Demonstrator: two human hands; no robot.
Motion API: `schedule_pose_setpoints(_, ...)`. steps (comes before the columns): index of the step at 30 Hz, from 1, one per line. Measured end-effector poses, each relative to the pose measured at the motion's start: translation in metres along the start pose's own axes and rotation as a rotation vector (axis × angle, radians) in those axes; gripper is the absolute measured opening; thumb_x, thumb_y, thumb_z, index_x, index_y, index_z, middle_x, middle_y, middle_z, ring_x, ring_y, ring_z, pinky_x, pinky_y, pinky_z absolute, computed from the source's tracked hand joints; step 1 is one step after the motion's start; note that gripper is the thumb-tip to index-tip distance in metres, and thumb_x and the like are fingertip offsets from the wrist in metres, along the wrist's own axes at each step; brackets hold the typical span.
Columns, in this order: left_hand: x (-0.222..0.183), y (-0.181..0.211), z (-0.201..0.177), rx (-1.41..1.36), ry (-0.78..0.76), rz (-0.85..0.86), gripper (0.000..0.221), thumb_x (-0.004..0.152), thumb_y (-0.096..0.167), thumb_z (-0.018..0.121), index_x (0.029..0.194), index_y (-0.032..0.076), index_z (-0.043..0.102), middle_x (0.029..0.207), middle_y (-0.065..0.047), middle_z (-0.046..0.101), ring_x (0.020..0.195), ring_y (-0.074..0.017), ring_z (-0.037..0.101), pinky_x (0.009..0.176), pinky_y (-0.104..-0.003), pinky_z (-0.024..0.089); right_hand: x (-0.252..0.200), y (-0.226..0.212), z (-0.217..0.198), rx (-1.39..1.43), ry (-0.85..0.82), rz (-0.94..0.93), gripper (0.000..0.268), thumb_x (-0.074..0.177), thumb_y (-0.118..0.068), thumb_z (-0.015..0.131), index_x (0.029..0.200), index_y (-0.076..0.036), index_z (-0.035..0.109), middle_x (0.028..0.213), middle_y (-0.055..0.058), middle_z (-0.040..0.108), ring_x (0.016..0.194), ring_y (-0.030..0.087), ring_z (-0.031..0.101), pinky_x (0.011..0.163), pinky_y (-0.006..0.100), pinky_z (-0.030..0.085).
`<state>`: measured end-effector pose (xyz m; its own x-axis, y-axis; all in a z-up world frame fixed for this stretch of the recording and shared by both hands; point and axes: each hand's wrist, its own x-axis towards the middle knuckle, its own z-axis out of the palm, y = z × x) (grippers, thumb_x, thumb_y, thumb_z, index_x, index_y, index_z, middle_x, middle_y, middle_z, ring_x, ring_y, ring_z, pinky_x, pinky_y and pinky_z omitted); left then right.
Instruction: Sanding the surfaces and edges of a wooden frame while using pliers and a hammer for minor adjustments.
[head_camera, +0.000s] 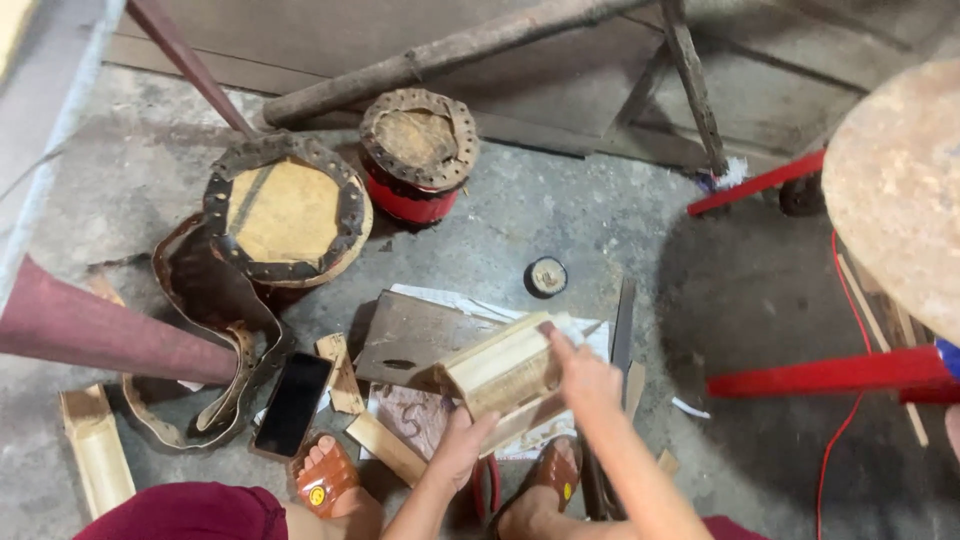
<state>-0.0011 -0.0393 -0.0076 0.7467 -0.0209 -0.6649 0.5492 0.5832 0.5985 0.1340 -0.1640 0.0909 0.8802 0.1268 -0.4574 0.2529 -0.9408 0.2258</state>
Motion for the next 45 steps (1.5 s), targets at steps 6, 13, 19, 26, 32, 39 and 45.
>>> schedule_pose_setpoints(6,-0.017,0.026,0.013,0.129,0.145,-0.017,0.035,0.091,0.031,0.068,0.116,0.008,0.079,0.112,-0.008,0.081,0.103,-0.0198,0.075,0.088,-0.03,0.058,-0.051,-0.048,0.038,0.183,0.321,-0.51,0.05,0.104,-0.008,0.051,0.147,-0.034,0.047,0.076,0.011,0.064,0.036,0.012,0.049,0.025,0.024,0.045)
schedule_pose_setpoints(13,-0.007,0.013,0.008,-0.043,0.137,0.014,0.043,0.077,0.008,0.075,0.119,-0.001,0.074,0.119,-0.012,0.079,0.11,-0.0244,0.074,0.096,-0.032,0.056,-0.012,0.023,0.028,0.116,0.02,0.072,0.076,0.096,-0.004,0.047,0.156,-0.046,0.029,0.088,0.004,0.057,0.06,0.025,0.058,0.051,0.037,0.042)
schedule_pose_setpoints(19,-0.011,0.02,-0.001,-0.427,0.021,-0.066,0.054,0.093,0.03,0.059,0.142,0.008,0.06,0.142,-0.011,0.066,0.132,-0.0258,0.06,0.111,-0.038,0.045,-0.032,0.005,0.037,0.127,0.065,-0.017,0.079,0.094,0.003,0.043,0.154,-0.042,0.024,0.114,0.012,0.061,0.053,0.029,0.056,0.046,0.04,0.045)
schedule_pose_setpoints(26,0.004,-0.006,-0.001,-0.227,-0.149,0.08,0.036,0.092,0.013,0.065,0.125,-0.001,0.068,0.12,-0.012,0.074,0.106,-0.0219,0.071,0.096,-0.033,0.058,-0.065,-0.031,0.043,0.134,0.322,-0.462,0.057,0.101,-0.01,0.051,0.153,-0.03,0.039,0.073,0.007,0.061,0.04,0.015,0.048,0.031,0.028,0.046)
schedule_pose_setpoints(32,-0.013,0.011,-0.005,-0.041,-0.189,0.113,0.059,0.089,0.023,0.064,0.144,0.005,0.053,0.147,-0.015,0.061,0.14,-0.0276,0.055,0.119,-0.043,0.043,-0.023,-0.001,0.029,-0.073,0.021,0.006,0.072,0.107,-0.015,0.044,0.163,-0.045,0.01,0.082,0.006,0.062,0.045,0.009,0.046,0.036,0.022,0.038)
schedule_pose_setpoints(39,0.011,-0.021,-0.022,-0.11,-0.168,0.249,0.055,0.086,0.022,0.067,0.137,0.003,0.063,0.139,-0.012,0.068,0.126,-0.0241,0.065,0.111,-0.037,0.048,-0.052,-0.04,0.024,-0.063,0.1,-0.271,0.065,0.104,-0.018,0.054,0.161,-0.035,0.026,0.071,0.0,0.061,0.039,0.005,0.04,0.03,0.021,0.035)
schedule_pose_setpoints(45,0.009,-0.004,-0.036,-0.442,-0.033,-0.145,0.067,0.083,0.04,0.063,0.141,0.007,0.058,0.138,-0.019,0.066,0.13,-0.0339,0.059,0.108,-0.049,0.048,-0.01,0.045,0.017,0.314,-0.028,0.238,0.065,0.103,-0.014,0.037,0.153,-0.055,0.033,0.106,0.01,0.065,0.082,0.035,0.067,0.066,0.047,0.051)
